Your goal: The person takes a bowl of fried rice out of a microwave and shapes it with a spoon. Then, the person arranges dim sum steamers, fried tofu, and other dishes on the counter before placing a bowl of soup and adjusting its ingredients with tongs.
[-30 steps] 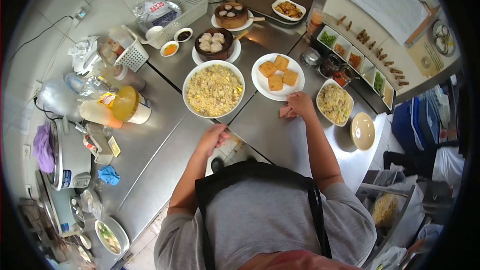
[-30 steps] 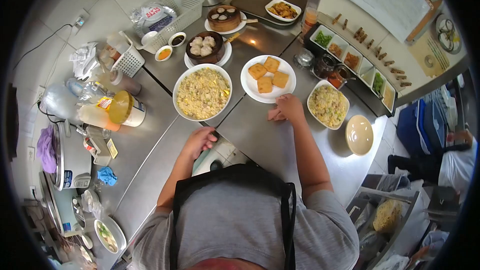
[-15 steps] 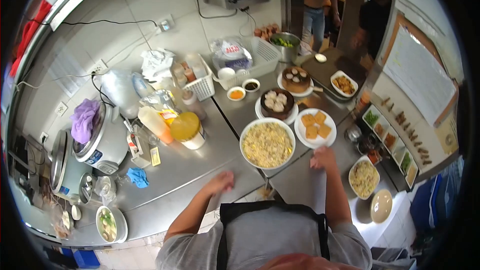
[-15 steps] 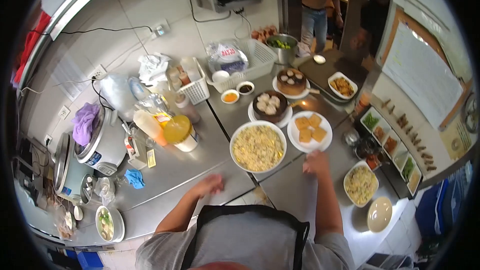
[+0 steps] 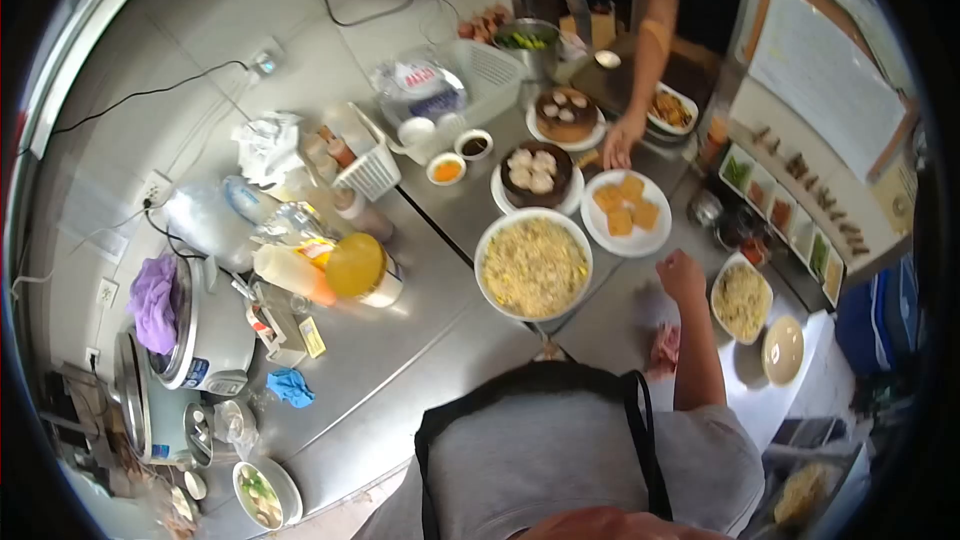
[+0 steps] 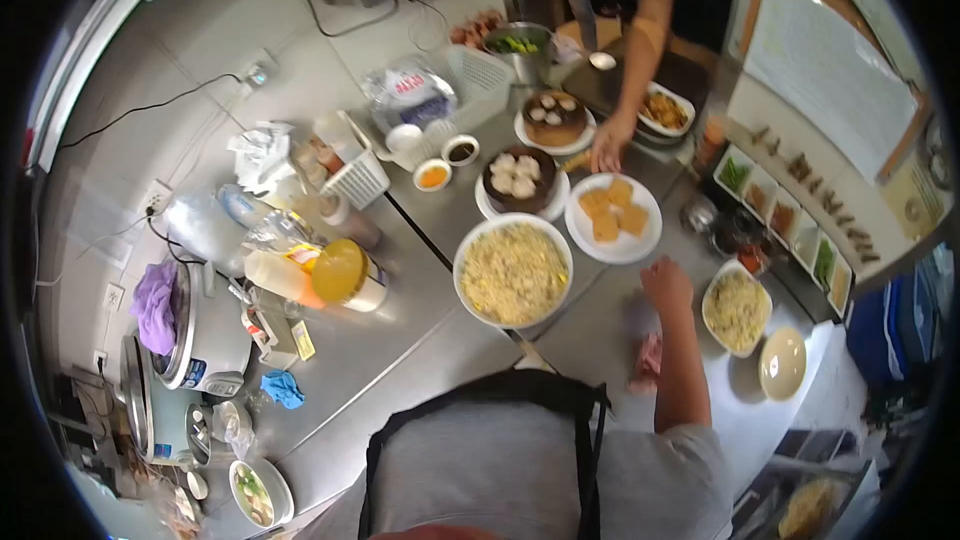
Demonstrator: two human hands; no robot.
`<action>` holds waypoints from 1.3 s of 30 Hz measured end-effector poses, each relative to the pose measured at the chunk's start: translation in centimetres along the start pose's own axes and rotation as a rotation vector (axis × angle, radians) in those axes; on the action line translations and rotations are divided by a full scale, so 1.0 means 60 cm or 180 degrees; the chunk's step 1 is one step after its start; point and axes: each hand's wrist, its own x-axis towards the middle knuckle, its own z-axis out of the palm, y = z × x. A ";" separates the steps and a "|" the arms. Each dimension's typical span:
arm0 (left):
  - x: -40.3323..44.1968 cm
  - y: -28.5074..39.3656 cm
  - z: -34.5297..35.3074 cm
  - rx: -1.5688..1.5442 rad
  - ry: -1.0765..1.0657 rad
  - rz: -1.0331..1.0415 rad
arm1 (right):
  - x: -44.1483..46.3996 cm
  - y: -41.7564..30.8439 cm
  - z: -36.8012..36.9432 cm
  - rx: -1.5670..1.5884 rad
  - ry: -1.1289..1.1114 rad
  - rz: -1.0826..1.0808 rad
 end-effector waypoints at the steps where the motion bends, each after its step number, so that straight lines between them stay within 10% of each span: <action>1: 0.002 0.004 0.004 0.0061 -0.0042 0.0004 | 0.009 -0.003 0.006 0.0120 -0.0331 -0.0097; 13: -0.057 0.157 0.051 0.1972 -0.1113 -0.0392 | -0.074 0.012 0.004 0.0137 -0.3143 -0.1763; 15: -0.087 0.215 0.065 0.2665 -0.1550 -0.0472 | -0.090 -0.007 -0.021 0.0157 -0.3465 -0.1071; 18: -0.142 0.388 0.086 0.3563 -0.1872 0.0480 | -0.094 0.033 0.013 0.0246 -0.3439 -0.0868; 22: -0.239 0.716 0.161 0.2560 0.0546 0.3088 | -0.101 0.062 0.076 0.0311 -0.2680 -0.1388; 26: -0.364 0.949 0.287 0.1732 0.1095 0.5107 | -0.115 -0.055 0.078 0.2690 -0.3111 0.0341; 33: -0.473 1.177 0.409 -0.0027 0.1220 0.6009 | -0.094 -0.154 0.117 0.4635 -0.2709 0.1747; 39: -0.467 1.392 0.359 -0.0069 0.0492 0.6496 | -0.097 -0.117 0.230 0.3761 -0.1512 0.0490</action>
